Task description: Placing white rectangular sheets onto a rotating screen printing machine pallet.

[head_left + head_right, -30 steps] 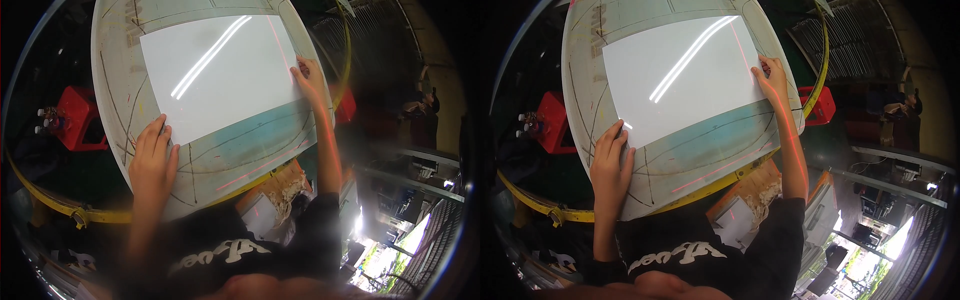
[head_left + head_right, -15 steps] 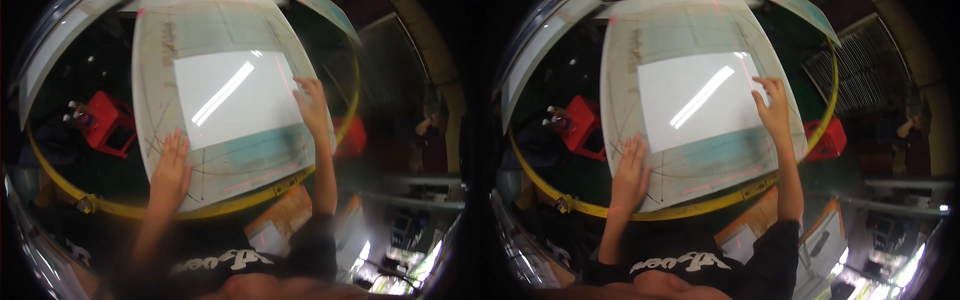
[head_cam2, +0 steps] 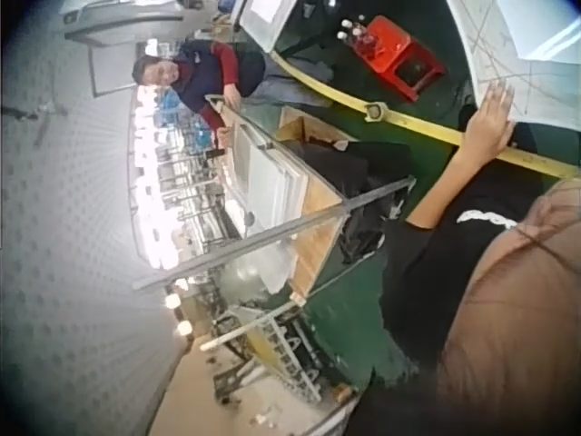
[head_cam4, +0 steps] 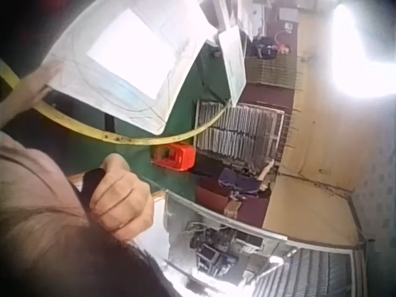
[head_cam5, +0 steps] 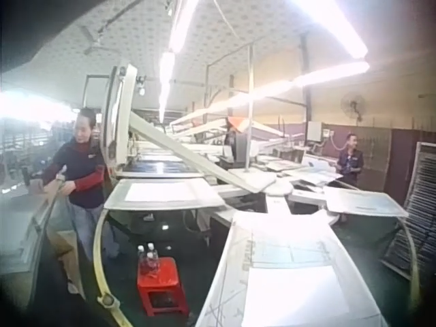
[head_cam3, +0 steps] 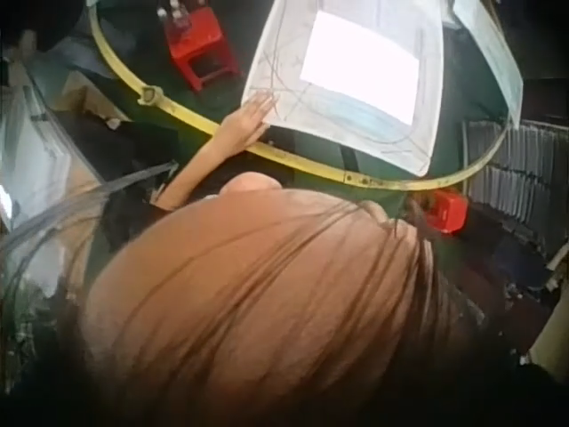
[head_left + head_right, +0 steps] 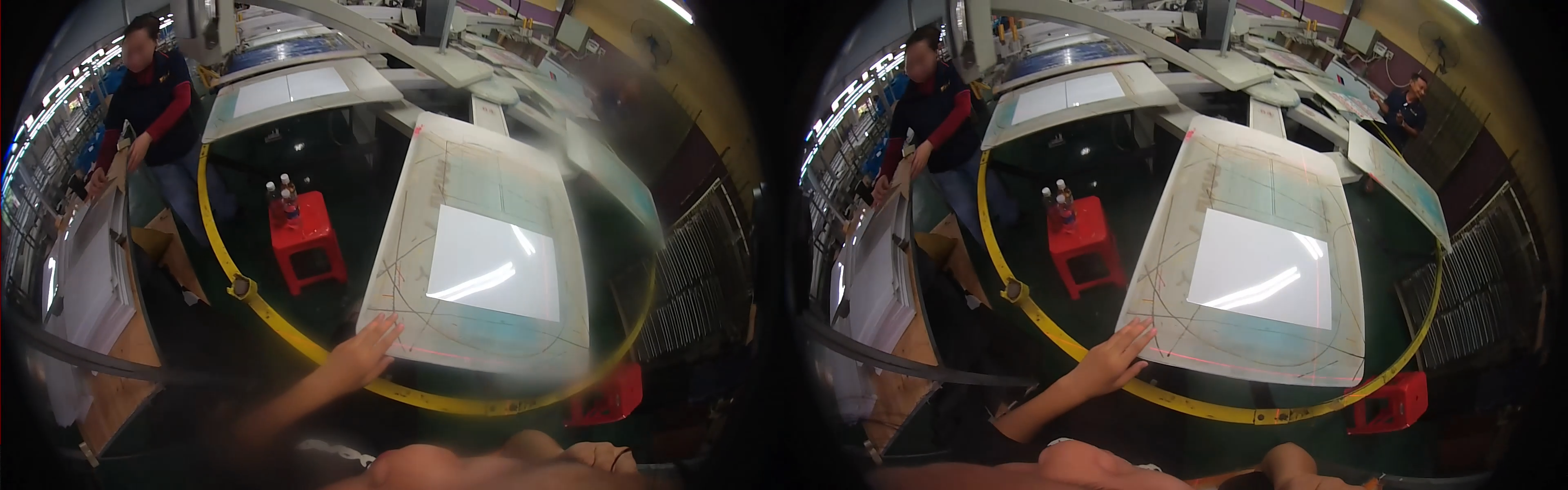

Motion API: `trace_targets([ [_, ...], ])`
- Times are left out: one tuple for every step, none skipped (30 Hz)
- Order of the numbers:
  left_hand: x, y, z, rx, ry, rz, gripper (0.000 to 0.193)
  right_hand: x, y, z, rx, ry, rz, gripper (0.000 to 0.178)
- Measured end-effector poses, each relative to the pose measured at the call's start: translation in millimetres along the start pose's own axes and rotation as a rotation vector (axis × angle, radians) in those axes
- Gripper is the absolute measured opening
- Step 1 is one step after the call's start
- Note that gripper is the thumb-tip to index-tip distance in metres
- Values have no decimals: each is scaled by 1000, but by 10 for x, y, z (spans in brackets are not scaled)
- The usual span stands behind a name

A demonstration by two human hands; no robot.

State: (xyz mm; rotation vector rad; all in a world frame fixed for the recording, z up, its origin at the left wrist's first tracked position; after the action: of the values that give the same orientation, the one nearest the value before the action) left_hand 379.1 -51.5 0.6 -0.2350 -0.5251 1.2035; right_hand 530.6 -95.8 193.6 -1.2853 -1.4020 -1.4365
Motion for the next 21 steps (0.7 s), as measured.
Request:
trace_targets([
  [-25,-21,21,18,-9,-5,61,72,50,-66,-38,-10,-34,5],
  [-46,-40,42,17,-17,-19,61,140,120,-119,-82,-20,-72,6],
  [-82,-49,62,13,-25,-24,61,203,212,-139,-118,-32,-113,7],
  [-118,-62,87,8,-39,-30,60,262,352,-128,-157,-47,-156,8],
  [-189,-30,124,6,-61,-14,60,361,455,-80,-183,-53,-217,9],
  [-282,4,170,-1,-94,10,60,466,590,38,-192,-53,-284,10],
  [-266,-38,193,0,-91,-16,59,480,610,-10,-204,-60,-271,10],
  [-266,-61,203,0,-80,-31,59,492,603,-43,-172,-119,-236,12],
  [-275,-80,225,4,-92,-36,59,502,591,-99,-135,-177,-202,18],
  [-296,-100,244,8,-104,-36,58,517,585,-228,-142,-185,-200,18],
  [-309,-102,247,2,-97,-46,58,541,634,-354,396,-317,72,20],
  [-329,-94,241,8,-93,-46,59,539,653,-467,938,-432,354,22],
  [-345,-93,239,14,-88,-46,60,514,644,-577,1478,-528,650,24],
  [-375,-109,243,9,-76,-47,60,494,590,-702,2015,-600,966,26],
  [-390,-132,261,8,-84,-55,59,477,525,-803,2544,-631,1304,28],
  [-408,-155,281,5,-89,-68,59,437,534,-796,2528,-624,1325,28],
  [-462,-167,306,-5,-77,-77,59,422,616,-726,1992,-463,1070,28],
  [-511,-165,342,-12,-99,-67,58,422,660,-661,1459,-322,799,29],
  [-555,-192,376,-14,-121,-53,57,427,692,-620,935,-188,524,30],
  [-585,-219,393,-8,-122,-49,57,427,687,-598,407,-61,247,31],
  [-642,-178,382,-11,-118,-24,57,429,552,-541,-88,59,-47,32],
])
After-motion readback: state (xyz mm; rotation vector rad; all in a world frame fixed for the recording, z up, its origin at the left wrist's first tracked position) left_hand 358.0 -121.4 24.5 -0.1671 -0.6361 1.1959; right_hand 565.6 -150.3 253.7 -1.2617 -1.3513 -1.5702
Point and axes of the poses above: each hand's wrist, its own x-axis towards the middle knuckle, its own z-axis out of the back of the hand, y = z × x, the point moved 5 cm from there along x, towards the middle knuckle, and after that the axes turned 7 degrees about y, right-handed, at the moved point
